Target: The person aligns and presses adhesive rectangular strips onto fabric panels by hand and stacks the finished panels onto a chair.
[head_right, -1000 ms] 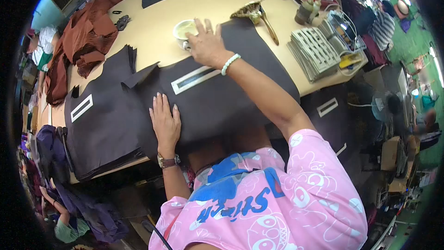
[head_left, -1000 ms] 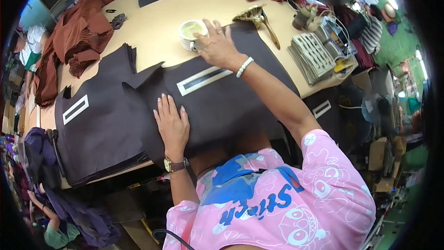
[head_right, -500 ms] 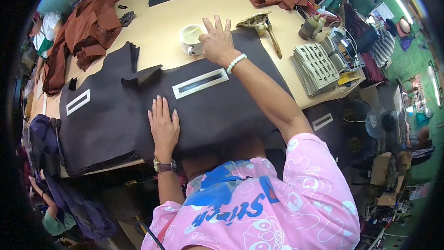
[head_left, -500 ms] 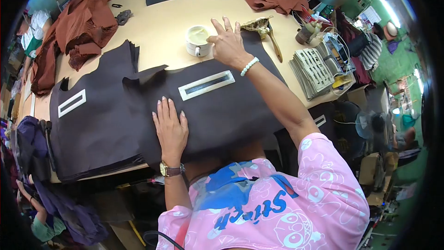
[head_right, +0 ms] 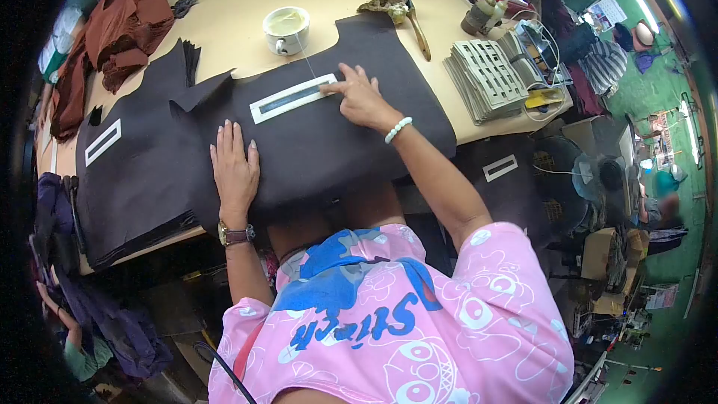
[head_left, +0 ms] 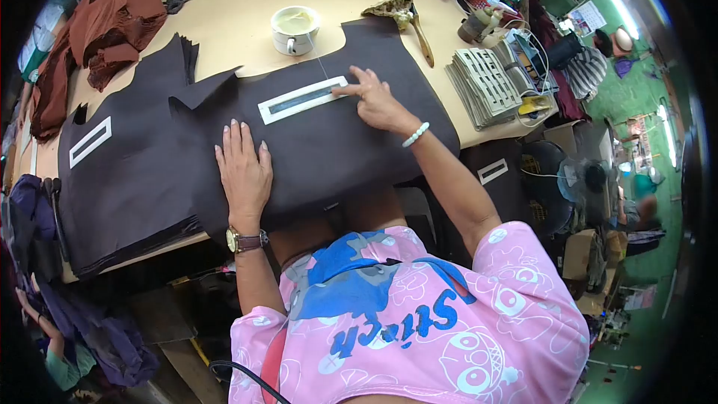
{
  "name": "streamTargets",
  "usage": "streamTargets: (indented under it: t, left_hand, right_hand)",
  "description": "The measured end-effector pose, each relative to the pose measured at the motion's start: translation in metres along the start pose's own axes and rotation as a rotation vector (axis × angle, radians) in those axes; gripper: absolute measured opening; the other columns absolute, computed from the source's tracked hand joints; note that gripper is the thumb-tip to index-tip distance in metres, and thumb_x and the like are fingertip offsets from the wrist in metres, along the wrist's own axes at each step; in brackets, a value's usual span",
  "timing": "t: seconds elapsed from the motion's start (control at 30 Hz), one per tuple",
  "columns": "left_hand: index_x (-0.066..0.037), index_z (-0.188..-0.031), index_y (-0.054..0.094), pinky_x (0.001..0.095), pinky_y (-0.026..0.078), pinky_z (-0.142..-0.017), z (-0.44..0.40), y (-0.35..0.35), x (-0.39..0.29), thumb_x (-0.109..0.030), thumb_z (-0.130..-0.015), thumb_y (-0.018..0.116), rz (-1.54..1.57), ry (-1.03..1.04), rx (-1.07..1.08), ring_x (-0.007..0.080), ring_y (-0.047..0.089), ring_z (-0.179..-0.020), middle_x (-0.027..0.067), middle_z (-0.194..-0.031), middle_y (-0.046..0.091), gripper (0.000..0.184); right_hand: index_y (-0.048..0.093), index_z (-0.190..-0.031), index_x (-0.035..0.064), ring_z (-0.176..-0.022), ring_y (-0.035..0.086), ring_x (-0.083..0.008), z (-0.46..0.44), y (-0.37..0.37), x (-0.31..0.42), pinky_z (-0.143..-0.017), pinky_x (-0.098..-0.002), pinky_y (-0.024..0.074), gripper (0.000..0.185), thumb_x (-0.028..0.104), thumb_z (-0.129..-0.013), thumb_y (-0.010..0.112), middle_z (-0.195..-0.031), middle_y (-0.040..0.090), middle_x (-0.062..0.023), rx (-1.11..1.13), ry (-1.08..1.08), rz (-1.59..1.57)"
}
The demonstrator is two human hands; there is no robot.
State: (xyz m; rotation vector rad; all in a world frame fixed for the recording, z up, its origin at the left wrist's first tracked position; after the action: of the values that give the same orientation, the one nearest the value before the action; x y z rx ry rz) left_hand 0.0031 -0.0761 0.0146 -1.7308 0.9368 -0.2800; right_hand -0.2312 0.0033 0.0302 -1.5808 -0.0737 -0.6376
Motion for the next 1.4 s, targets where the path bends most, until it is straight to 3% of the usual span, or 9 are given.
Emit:
streamTargets:
  t: [0.07, 0.27, 0.37, 0.53, 0.63, 0.77, 0.8, 1.13, 1.4]
  left_hand:
    - [0.004, -0.128, 0.044, 0.0490, 0.026, -0.106, 0.000, 0.000, 0.000, -0.023, -0.090, 0.047, 0.003, 0.002, -0.002, 0.0332, 0.035, -0.129, 0.0187, -0.137, 0.039, 0.047]
    - [0.002, -0.129, 0.043, 0.0482, 0.026, -0.106, 0.000, 0.002, 0.001, -0.024, -0.092, 0.046, -0.006, -0.011, 0.027, 0.0326, 0.032, -0.131, 0.0178, -0.139, 0.037, 0.046]
    - [0.003, -0.128, 0.044, 0.0490, 0.027, -0.106, 0.001, 0.002, 0.001, -0.023, -0.090, 0.047, -0.010, -0.003, 0.004, 0.0327, 0.034, -0.129, 0.0183, -0.138, 0.039, 0.046]
    - [0.003, -0.128, 0.044, 0.0491, 0.027, -0.106, 0.001, 0.002, 0.000, -0.024, -0.090, 0.047, -0.006, 0.006, -0.002, 0.0327, 0.035, -0.128, 0.0187, -0.137, 0.040, 0.046]
    - [0.004, -0.128, 0.044, 0.0487, 0.026, -0.106, -0.001, -0.003, 0.000, -0.024, -0.090, 0.046, 0.004, -0.004, 0.005, 0.0328, 0.035, -0.129, 0.0192, -0.137, 0.040, 0.047]
    - [0.004, -0.128, 0.043, 0.0489, 0.026, -0.106, 0.001, -0.001, -0.001, -0.024, -0.091, 0.046, 0.004, 0.008, 0.004, 0.0331, 0.035, -0.128, 0.0198, -0.136, 0.040, 0.047]
    - [0.004, -0.128, 0.043, 0.0490, 0.026, -0.106, 0.000, -0.001, -0.001, -0.024, -0.091, 0.046, 0.002, 0.013, 0.001, 0.0332, 0.035, -0.128, 0.0198, -0.136, 0.040, 0.047]
    - [0.005, -0.127, 0.044, 0.0508, 0.026, -0.105, 0.001, -0.002, -0.001, -0.025, -0.090, 0.047, 0.024, 0.024, -0.024, 0.0339, 0.035, -0.128, 0.0199, -0.136, 0.040, 0.047]
    - [0.003, -0.130, 0.042, 0.0492, 0.025, -0.106, 0.001, 0.002, 0.001, -0.025, -0.092, 0.046, 0.016, 0.006, 0.017, 0.0332, 0.033, -0.130, 0.0190, -0.139, 0.037, 0.048]
  right_hand:
    - [0.056, -0.124, 0.0254, -0.134, 0.017, -0.0451, 0.009, 0.012, 0.001, -0.104, -0.0645, 0.0124, 0.052, 0.002, -0.079, 0.046, -0.145, 0.024, -0.0213, -0.015, 0.050, 0.023]
    - [0.056, -0.124, 0.0082, -0.136, 0.016, -0.0411, 0.013, 0.025, 0.030, -0.106, -0.0616, 0.0074, 0.039, 0.019, -0.089, 0.043, -0.146, 0.025, -0.0195, -0.270, -0.033, 0.871]
    - [0.062, -0.115, 0.0051, -0.136, 0.017, -0.0395, 0.014, 0.030, 0.063, -0.107, -0.0609, 0.0068, 0.037, 0.025, -0.088, 0.045, -0.145, 0.028, -0.0180, -0.044, 0.026, 0.991]
    - [0.066, -0.109, 0.0069, -0.136, 0.017, -0.0385, 0.013, 0.039, 0.095, -0.106, -0.0620, 0.0058, 0.035, 0.027, -0.086, 0.049, -0.145, 0.028, -0.0185, -0.138, -0.118, 0.878]
    - [0.064, -0.106, -0.0039, -0.135, 0.020, -0.0380, 0.015, 0.016, 0.078, -0.107, -0.0611, 0.0102, 0.035, 0.018, -0.083, 0.048, -0.142, 0.032, -0.0183, -0.091, -0.019, 0.780]
    - [0.051, -0.123, -0.0026, -0.136, 0.018, -0.0372, 0.006, 0.017, 0.044, -0.107, -0.0599, 0.0089, 0.044, 0.018, -0.085, 0.047, -0.145, 0.027, -0.0153, -0.113, 0.019, 0.939]
    - [0.041, -0.133, 0.0010, -0.136, 0.018, -0.0371, 0.003, 0.017, 0.036, -0.108, -0.0591, 0.0088, 0.051, 0.019, -0.086, 0.046, -0.146, 0.024, -0.0147, -0.095, 0.032, 0.972]
    - [0.032, -0.139, 0.0024, -0.136, 0.017, -0.0375, 0.006, 0.027, 0.044, -0.109, -0.0578, 0.0080, 0.054, 0.024, -0.091, 0.040, -0.147, 0.023, -0.0138, -0.015, -0.058, 1.124]
    - [0.029, -0.140, 0.0038, -0.136, 0.017, -0.0375, 0.000, 0.047, 0.076, -0.108, -0.0592, 0.0078, 0.054, 0.025, -0.091, 0.039, -0.148, 0.022, -0.0139, -0.009, -0.122, 1.013]
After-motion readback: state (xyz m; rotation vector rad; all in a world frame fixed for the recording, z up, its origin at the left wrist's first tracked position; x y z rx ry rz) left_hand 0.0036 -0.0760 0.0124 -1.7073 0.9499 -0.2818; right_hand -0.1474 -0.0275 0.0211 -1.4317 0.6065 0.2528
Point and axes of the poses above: each hand's wrist, its own z-axis away from the middle knuckle, its own y-axis out of the palm, x = y × z, the point moved 7 cm from there along -z, towards the middle knuckle
